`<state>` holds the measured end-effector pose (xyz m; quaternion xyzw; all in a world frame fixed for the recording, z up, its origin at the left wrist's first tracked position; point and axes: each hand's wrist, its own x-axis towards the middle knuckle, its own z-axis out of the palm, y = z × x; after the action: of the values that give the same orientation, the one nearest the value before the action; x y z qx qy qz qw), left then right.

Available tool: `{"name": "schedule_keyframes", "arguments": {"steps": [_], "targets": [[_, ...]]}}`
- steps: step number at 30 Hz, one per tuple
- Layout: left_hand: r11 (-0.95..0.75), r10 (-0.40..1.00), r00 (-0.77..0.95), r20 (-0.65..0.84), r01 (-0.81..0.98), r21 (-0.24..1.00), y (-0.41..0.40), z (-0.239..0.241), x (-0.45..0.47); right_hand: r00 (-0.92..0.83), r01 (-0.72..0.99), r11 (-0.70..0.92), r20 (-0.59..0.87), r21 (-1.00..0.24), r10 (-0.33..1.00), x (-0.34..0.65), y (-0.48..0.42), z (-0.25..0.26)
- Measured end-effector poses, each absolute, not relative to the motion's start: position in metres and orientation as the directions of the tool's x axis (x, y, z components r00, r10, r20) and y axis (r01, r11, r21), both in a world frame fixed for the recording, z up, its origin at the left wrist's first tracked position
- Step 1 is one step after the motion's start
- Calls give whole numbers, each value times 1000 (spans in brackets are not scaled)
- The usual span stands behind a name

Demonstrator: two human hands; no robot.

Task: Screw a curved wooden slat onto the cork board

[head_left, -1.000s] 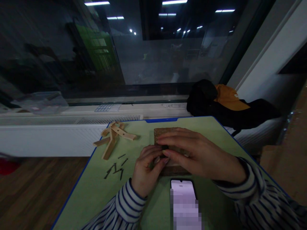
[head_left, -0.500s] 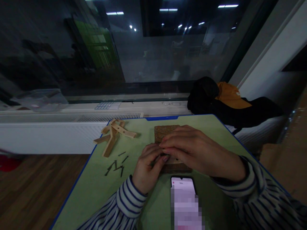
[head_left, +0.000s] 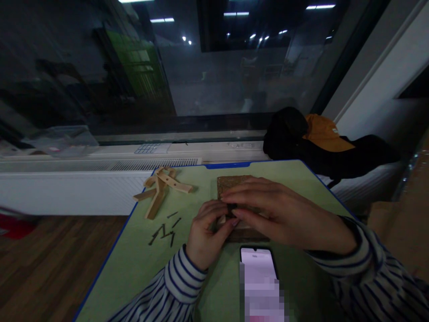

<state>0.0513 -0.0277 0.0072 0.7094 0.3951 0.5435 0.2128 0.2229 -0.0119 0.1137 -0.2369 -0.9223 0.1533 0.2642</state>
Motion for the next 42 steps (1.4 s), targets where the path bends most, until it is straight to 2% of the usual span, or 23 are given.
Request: {"name": "schedule_keyframes", "arguments": {"steps": [5,17,25,31,36,42], "targets": [[-587,802,121,585,337,736,-29,5,52,-783,336,855,387,-396,487,226,-10,114],[-610,792,251,556,361,705,-29,7,49,-762,423,850,384,-315,522,224,-9,112],[-604,785,137,604,389,696,-28,5,51,-742,424,848,415,-318,526,221,-10,110],[-584,804,147,576,381,717,-28,8,50,-748,403,852,416,-333,517,220,-12,109],[-583,810,198,552,374,721,-29,6,49,-781,377,855,373,-356,500,221,-10,108],[-609,793,286,538,341,716,-28,8,48,-765,432,854,384,-290,517,221,-10,108]]}}
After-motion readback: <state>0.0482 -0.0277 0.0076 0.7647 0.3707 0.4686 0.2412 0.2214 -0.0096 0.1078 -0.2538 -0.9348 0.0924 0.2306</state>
